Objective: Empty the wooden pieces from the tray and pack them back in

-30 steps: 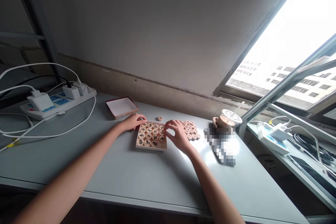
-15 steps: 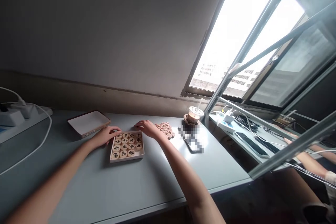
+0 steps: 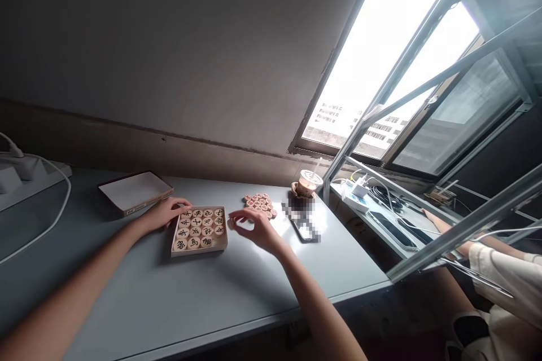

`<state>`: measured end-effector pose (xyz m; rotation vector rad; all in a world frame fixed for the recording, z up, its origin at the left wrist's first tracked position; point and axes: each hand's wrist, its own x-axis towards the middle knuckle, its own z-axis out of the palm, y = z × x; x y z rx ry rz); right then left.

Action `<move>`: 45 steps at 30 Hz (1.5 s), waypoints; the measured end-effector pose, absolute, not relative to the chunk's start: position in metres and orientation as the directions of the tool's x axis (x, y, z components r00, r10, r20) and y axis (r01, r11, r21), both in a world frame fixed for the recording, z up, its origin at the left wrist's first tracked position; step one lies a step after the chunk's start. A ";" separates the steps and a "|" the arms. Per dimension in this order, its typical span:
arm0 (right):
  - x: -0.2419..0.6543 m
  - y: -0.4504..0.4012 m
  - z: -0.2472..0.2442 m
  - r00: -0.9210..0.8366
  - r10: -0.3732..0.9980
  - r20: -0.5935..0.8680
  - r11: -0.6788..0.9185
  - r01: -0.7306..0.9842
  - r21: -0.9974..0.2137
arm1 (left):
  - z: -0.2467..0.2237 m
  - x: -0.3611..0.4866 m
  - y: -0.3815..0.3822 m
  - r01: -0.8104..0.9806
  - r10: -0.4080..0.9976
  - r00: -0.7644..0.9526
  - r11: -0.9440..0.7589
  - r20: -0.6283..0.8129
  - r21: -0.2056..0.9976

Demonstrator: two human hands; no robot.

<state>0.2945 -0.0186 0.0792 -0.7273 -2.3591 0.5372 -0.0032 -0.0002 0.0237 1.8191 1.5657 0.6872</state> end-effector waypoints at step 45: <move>0.268 -0.050 0.054 -0.593 0.670 0.446 0.732 0.629 -0.262 | 0.038 0.003 -0.011 0.644 0.990 0.139 -0.085 -0.007 0.760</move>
